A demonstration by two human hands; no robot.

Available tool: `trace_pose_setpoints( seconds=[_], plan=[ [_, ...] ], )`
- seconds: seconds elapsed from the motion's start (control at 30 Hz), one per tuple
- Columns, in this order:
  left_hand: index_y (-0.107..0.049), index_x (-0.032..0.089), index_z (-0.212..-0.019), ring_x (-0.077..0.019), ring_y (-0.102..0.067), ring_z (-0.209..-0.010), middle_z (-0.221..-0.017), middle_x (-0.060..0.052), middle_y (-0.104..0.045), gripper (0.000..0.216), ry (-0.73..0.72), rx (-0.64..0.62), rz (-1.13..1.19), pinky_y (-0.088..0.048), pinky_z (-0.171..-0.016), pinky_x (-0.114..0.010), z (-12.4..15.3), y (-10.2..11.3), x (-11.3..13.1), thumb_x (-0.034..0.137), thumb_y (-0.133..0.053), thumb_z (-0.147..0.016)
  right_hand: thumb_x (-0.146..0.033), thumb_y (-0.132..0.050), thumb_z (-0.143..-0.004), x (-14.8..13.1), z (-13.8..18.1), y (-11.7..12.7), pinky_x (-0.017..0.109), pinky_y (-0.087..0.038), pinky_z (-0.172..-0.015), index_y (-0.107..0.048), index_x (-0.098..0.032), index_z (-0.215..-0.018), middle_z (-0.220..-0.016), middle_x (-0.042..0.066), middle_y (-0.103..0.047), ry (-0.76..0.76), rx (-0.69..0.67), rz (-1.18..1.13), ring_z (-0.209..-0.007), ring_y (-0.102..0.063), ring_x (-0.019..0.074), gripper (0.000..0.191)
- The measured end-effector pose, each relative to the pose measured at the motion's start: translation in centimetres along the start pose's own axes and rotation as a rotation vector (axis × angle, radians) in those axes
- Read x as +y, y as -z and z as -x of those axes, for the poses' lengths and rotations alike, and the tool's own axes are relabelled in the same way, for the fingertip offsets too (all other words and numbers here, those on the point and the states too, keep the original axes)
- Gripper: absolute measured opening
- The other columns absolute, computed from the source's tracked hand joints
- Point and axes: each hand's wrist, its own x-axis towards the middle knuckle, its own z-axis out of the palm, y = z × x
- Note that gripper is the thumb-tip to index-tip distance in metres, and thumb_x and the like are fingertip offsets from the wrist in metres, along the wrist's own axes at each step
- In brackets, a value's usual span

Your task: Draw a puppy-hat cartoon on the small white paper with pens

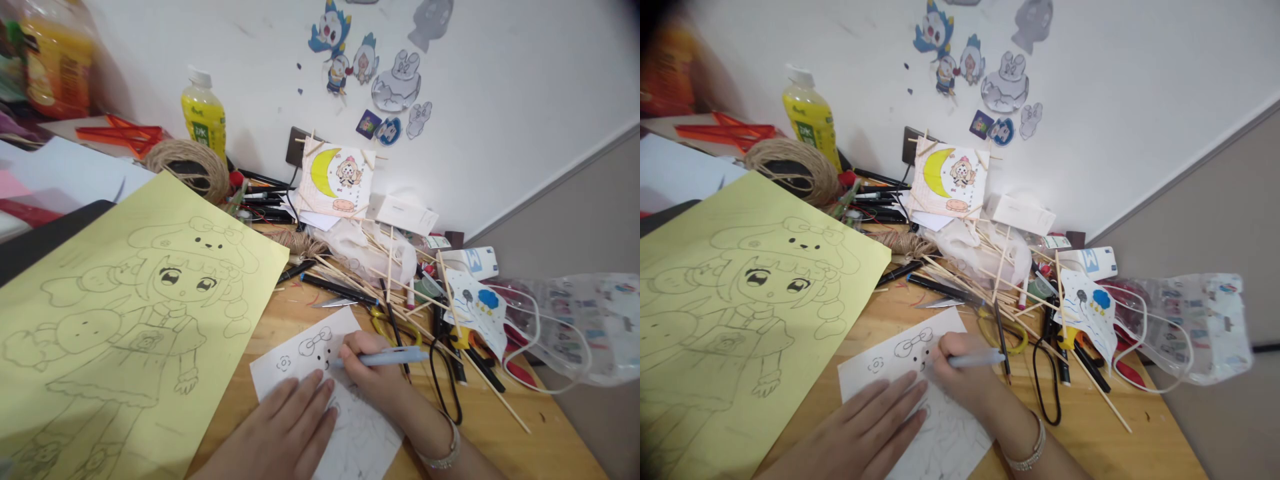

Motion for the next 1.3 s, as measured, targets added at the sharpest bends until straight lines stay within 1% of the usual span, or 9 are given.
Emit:
trace_pose_setpoints(
  seconds=[0.13,0.23,0.37,0.57,0.73,0.83,0.9,1.07,1.3],
  plan=[
    [-0.050,0.010,-0.138,-0.0341,-0.040,-0.133,-0.146,-0.020,-0.035,0.063,-0.022,-0.033,-0.010,-0.037,-0.106,-0.044,0.10,0.14,0.16,0.014,-0.067,-0.078,-0.024,-0.044,-0.084,0.07,-0.06,-0.03,0.025,-0.026,-0.047,-0.027,-0.023,-0.056,-0.050,-0.005,-0.034,0.004,-0.002,-0.002,-0.047,-0.035,0.0111,0.033],
    [-0.050,0.010,-0.138,-0.0347,-0.039,-0.134,-0.146,-0.020,-0.033,0.063,0.000,-0.026,-0.009,-0.036,-0.107,-0.045,0.06,0.41,0.32,0.016,-0.067,-0.078,-0.024,-0.044,-0.084,0.18,-0.09,-0.10,0.025,-0.025,-0.047,-0.025,-0.023,-0.056,-0.049,-0.006,-0.031,0.017,0.002,-0.001,-0.046,-0.033,0.0107,0.035],
    [-0.050,0.010,-0.138,-0.0353,-0.039,-0.133,-0.145,-0.020,-0.033,0.065,0.005,-0.056,-0.003,-0.038,-0.106,-0.045,-0.02,0.59,0.34,0.015,-0.070,-0.076,-0.022,-0.043,-0.084,0.28,-0.09,-0.14,0.025,-0.024,-0.046,-0.025,-0.023,-0.056,-0.049,-0.006,-0.032,0.037,0.023,-0.006,-0.046,-0.034,0.0105,0.034],
    [-0.049,0.014,-0.140,-0.0303,-0.035,-0.136,-0.148,-0.016,-0.032,0.061,0.030,-0.008,0.031,-0.032,-0.110,-0.040,0.17,0.53,0.29,0.016,-0.064,-0.081,-0.023,-0.045,-0.085,0.34,-0.09,-0.12,0.024,-0.026,-0.047,-0.028,-0.022,-0.056,-0.050,-0.006,-0.035,0.018,0.011,-0.051,-0.047,-0.036,0.0103,0.034],
    [-0.050,0.011,-0.139,-0.0330,-0.039,-0.134,-0.147,-0.018,-0.034,0.063,0.002,-0.020,-0.020,-0.035,-0.107,-0.042,-0.10,0.06,0.14,0.018,-0.068,-0.078,-0.023,-0.045,-0.085,0.41,-0.09,-0.08,0.024,-0.026,-0.047,-0.028,-0.022,-0.056,-0.050,-0.005,-0.036,0.015,0.001,-0.034,-0.047,-0.036,0.0105,0.034],
    [-0.050,0.012,-0.138,-0.0318,-0.039,-0.134,-0.146,-0.018,-0.035,0.061,-0.007,0.000,-0.026,-0.035,-0.108,-0.042,-0.27,-0.10,0.00,0.018,-0.067,-0.080,-0.024,-0.046,-0.085,0.38,-0.11,-0.12,0.024,-0.026,-0.047,-0.027,-0.022,-0.056,-0.050,-0.006,-0.035,0.016,0.009,-0.032,-0.047,-0.036,0.0104,0.034],
    [-0.050,0.012,-0.139,-0.0320,-0.040,-0.134,-0.146,-0.018,-0.035,0.061,-0.005,0.005,-0.034,-0.036,-0.107,-0.042,-0.32,0.08,-0.02,0.018,-0.066,-0.081,-0.023,-0.046,-0.085,0.33,-0.12,-0.13,0.024,-0.026,-0.047,-0.027,-0.022,-0.056,-0.050,-0.006,-0.035,0.015,0.014,-0.034,-0.047,-0.036,0.0104,0.034],
    [-0.052,0.010,-0.136,-0.0346,-0.043,-0.131,-0.144,-0.019,-0.037,0.062,-0.021,-0.023,-0.063,-0.041,-0.103,-0.043,-0.37,0.88,0.15,0.021,-0.070,-0.078,-0.022,-0.045,-0.084,0.24,-0.13,-0.10,0.024,-0.027,-0.047,-0.029,-0.022,-0.056,-0.049,-0.005,-0.036,0.032,0.014,-0.030,-0.046,-0.037,0.0102,0.033],
    [-0.053,0.010,-0.136,-0.0336,-0.046,-0.129,-0.143,-0.019,-0.040,0.063,-0.034,0.050,-0.111,-0.040,-0.103,-0.041,-0.27,-0.09,0.16,0.023,-0.072,-0.077,-0.022,-0.046,-0.084,0.42,-0.08,-0.24,0.024,-0.026,-0.046,-0.027,-0.022,-0.055,-0.049,-0.006,-0.034,0.044,0.027,-0.029,-0.046,-0.036,0.0103,0.034]
  ],
)
